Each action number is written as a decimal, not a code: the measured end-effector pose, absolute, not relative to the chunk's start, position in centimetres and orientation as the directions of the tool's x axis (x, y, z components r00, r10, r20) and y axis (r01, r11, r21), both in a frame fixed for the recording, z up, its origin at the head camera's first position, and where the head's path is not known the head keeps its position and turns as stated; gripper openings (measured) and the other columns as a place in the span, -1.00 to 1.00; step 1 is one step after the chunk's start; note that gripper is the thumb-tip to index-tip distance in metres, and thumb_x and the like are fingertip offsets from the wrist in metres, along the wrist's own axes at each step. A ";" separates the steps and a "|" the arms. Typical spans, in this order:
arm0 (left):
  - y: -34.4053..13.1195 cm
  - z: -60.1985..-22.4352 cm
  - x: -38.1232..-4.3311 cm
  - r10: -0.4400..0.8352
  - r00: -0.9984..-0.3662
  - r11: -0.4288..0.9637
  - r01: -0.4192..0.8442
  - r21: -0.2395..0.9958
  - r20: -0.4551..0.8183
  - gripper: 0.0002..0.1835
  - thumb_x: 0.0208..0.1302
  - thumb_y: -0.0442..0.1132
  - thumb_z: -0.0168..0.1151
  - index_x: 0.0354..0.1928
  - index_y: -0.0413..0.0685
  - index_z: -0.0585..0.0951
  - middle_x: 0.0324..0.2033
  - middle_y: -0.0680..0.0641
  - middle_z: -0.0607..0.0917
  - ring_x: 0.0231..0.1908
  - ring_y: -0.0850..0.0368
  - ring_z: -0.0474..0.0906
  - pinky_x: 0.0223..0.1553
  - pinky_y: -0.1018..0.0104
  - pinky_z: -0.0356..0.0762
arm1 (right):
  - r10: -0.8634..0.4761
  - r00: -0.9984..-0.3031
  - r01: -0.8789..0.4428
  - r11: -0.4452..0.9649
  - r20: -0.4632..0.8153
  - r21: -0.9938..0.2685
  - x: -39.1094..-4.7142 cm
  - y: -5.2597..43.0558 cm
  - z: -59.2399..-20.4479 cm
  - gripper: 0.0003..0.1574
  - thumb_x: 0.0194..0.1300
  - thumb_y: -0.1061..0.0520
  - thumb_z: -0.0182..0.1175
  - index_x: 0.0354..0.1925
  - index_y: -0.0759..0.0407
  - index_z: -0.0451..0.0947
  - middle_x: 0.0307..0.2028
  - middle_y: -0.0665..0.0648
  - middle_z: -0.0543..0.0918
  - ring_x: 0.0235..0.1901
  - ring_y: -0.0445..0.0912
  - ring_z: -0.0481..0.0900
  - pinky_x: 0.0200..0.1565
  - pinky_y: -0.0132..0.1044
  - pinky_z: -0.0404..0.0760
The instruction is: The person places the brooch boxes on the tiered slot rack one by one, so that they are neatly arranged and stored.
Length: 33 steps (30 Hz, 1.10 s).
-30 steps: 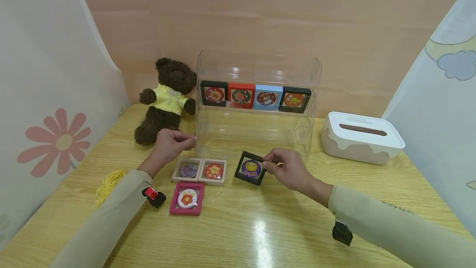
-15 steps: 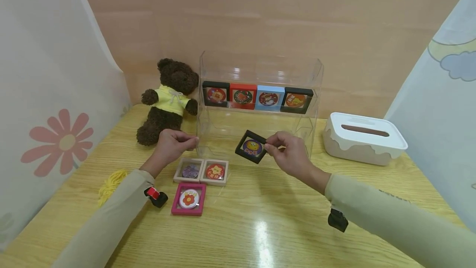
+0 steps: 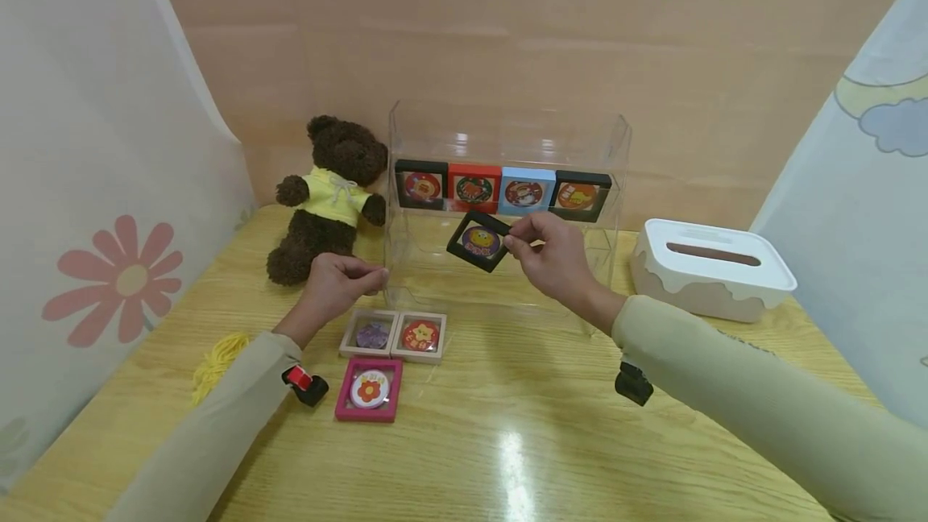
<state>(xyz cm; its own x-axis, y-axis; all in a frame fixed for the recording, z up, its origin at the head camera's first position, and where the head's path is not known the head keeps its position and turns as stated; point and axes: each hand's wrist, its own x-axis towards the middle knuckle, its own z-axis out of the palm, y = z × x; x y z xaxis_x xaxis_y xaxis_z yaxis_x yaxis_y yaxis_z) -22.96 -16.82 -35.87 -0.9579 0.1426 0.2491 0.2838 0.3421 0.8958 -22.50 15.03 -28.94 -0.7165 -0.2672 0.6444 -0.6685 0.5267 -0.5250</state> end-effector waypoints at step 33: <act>-15.8 -33.2 -21.1 0.171 -0.949 0.399 0.313 0.862 0.266 -0.82 0.24 -0.36 0.28 -0.27 -0.41 0.70 -0.45 -0.22 0.71 -0.41 -0.13 0.68 -0.29 0.09 0.64 | -0.348 -0.785 -0.598 0.639 0.512 -0.484 -25.4 8.2 -28.6 -0.91 0.28 0.23 0.25 -0.34 0.26 0.56 -0.34 0.15 0.59 -0.37 -0.05 0.61 -0.34 -0.18 0.58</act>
